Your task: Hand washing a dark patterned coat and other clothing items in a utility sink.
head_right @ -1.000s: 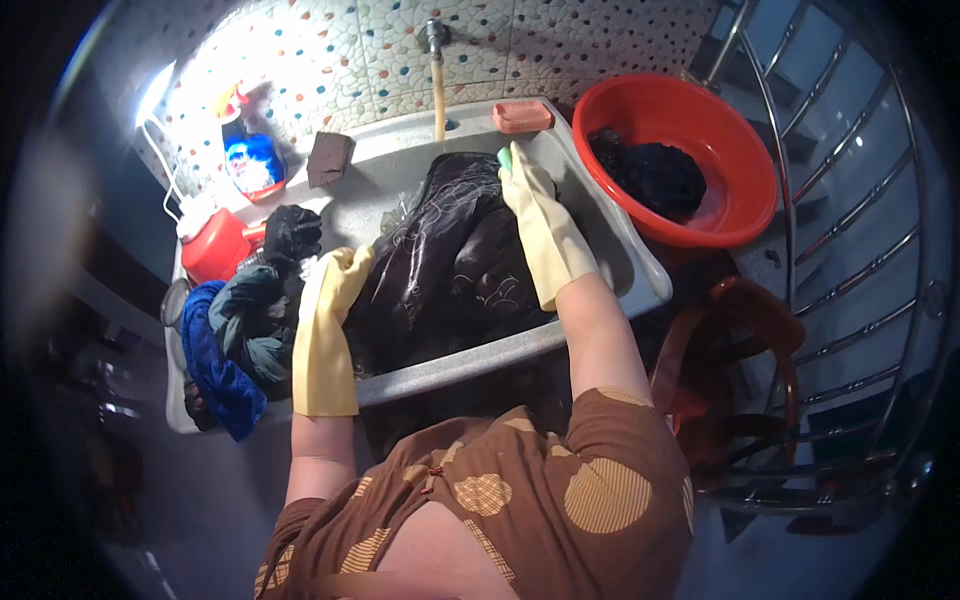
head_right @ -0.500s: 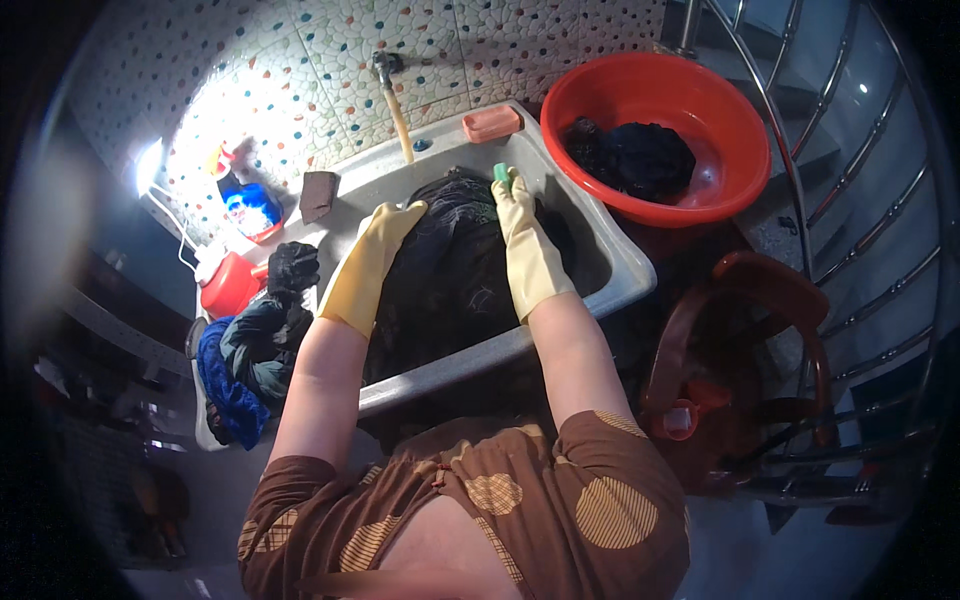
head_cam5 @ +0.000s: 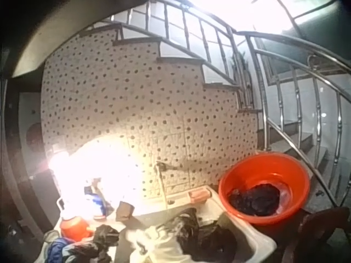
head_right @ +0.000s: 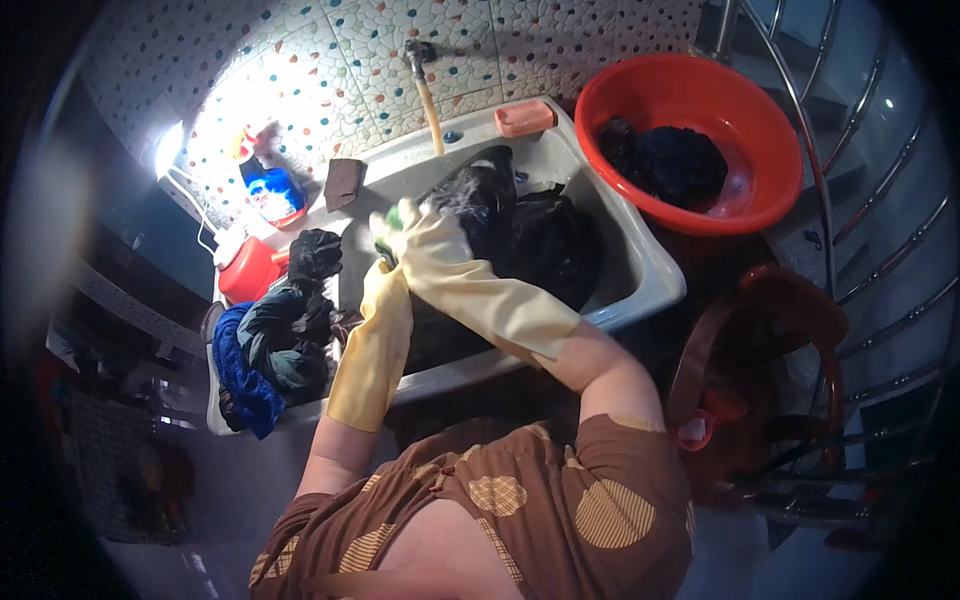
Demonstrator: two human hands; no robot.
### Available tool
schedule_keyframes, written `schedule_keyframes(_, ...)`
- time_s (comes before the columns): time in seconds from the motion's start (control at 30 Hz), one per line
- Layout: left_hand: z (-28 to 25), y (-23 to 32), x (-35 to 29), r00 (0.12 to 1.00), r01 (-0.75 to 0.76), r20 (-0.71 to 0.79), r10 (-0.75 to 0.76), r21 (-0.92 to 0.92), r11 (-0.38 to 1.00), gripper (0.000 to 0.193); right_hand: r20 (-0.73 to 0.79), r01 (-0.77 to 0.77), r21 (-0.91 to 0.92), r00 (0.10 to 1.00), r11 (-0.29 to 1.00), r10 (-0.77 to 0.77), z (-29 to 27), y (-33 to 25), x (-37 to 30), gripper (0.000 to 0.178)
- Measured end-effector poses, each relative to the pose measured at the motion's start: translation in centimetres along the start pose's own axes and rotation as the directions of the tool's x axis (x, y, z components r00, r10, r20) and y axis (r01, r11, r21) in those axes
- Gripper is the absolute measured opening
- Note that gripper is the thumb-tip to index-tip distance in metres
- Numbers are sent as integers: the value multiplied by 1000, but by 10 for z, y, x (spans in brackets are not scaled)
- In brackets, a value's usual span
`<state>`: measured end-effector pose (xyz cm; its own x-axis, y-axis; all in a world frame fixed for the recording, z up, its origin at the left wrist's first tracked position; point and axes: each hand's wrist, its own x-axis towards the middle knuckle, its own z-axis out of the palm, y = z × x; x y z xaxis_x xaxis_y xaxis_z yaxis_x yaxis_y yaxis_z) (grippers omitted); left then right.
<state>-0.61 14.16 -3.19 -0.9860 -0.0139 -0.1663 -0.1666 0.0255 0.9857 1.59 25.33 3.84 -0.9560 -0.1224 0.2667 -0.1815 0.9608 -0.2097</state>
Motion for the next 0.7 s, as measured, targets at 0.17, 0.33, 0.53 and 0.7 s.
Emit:
schedule_keyframes(0.17,-62,-14,-6,963,-2,-256,-83,-315,949,47,-172,-65,-209,985,976,28,16,62,19,32)
schedule_keyframes(0.33,-90,-17,-16,968,75,-202,-151,-343,936,13,-305,-195,440,885,876,350,24,110,45,32)
schedule_keyframes(0.53,-133,-64,9,940,-214,-285,190,-55,975,10,-194,34,-140,979,990,-61,46,18,-5,47)
schedule_keyframes(0.7,-127,-5,-21,974,-38,-223,-30,-294,955,26,-254,-328,-22,915,944,312,60,80,27,38)
